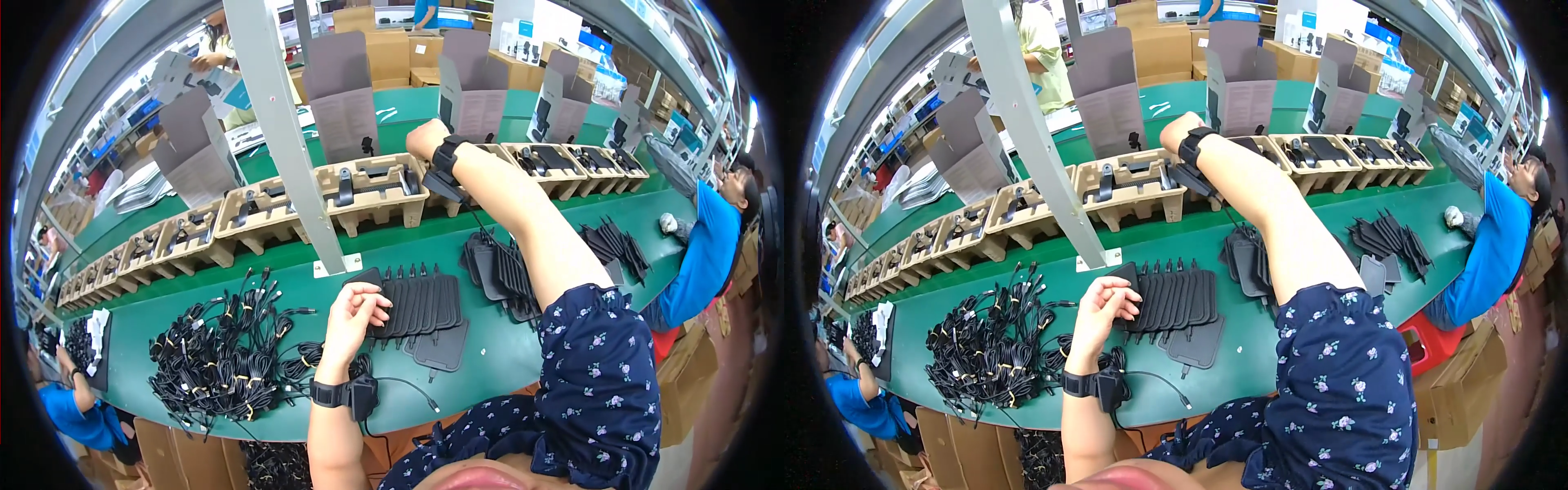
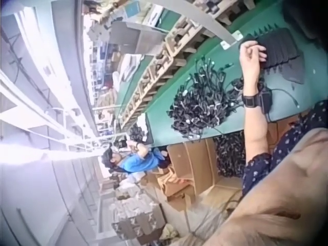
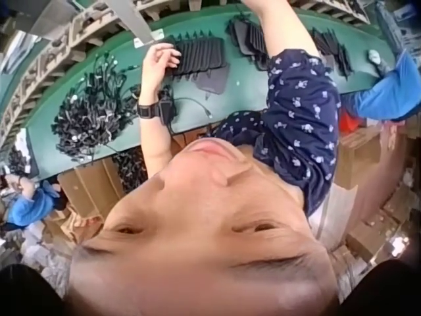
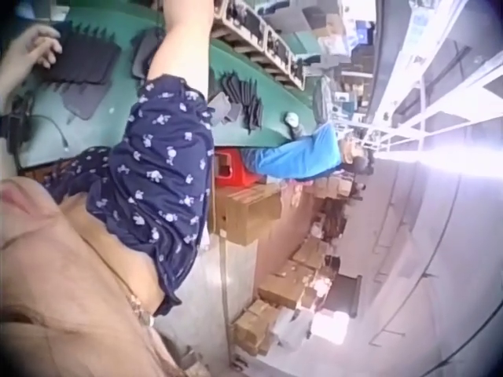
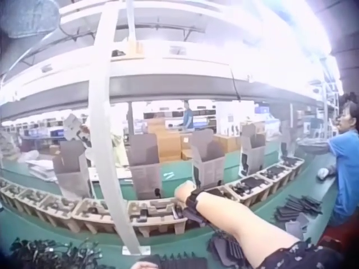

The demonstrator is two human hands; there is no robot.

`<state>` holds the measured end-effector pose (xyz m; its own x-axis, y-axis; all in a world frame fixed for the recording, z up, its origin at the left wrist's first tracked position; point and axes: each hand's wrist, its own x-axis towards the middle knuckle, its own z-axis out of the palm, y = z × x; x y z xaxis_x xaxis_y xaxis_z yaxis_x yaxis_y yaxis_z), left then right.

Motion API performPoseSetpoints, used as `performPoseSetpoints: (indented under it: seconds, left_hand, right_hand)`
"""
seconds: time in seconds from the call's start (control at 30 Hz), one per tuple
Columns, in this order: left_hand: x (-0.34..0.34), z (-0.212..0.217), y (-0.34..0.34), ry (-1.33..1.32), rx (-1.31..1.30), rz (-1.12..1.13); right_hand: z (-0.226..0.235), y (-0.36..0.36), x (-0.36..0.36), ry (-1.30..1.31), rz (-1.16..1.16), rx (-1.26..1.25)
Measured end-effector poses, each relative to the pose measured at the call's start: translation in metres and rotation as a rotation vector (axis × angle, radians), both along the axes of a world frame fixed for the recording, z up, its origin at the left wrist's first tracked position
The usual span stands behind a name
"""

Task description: The person picks up a bundle of cables from a box and places them on the table. They then take a cable and a base plate, join them together, and place the assembled unit into a cardboard tray, repeating the process.

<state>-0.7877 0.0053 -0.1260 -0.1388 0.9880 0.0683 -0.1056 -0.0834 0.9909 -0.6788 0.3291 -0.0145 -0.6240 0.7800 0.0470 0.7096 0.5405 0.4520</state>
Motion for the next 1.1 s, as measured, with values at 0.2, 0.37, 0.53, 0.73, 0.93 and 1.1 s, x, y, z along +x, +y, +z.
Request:
performPoseSetpoints:
  seconds: [0.2, 0.37, 0.53, 0.73, 0.93, 1.1]
  left_hand:
    - [-0.005, -0.003, -0.005, -0.016, 0.009, 0.01]
    - [-0.003, 0.0, 0.002, -0.06, 0.037, 0.05]
    - [-0.006, -0.005, 0.001, -0.038, 0.063, 0.125]
    - [-0.004, -0.01, 0.003, 0.022, 0.082, 0.187]
    - [-0.002, -0.011, 0.001, 0.056, 0.081, 0.227]
    - [-0.006, -0.019, 0.002, 0.07, 0.095, 0.236]
  right_hand:
    - [0.002, -0.007, -0.013, 0.12, -0.188, -0.029]
    - [-0.07, 0.04, 0.021, 0.815, -0.176, 0.042]
    - [-0.091, 0.015, 0.029, 0.918, 0.014, 0.064]
    - [-0.089, 0.01, 0.046, 0.511, 0.218, 0.288]
    - [-0.083, 0.028, 0.059, 0.773, -0.035, -0.118]
    - [-0.085, 0.05, 0.054, 0.738, -0.098, -0.188]
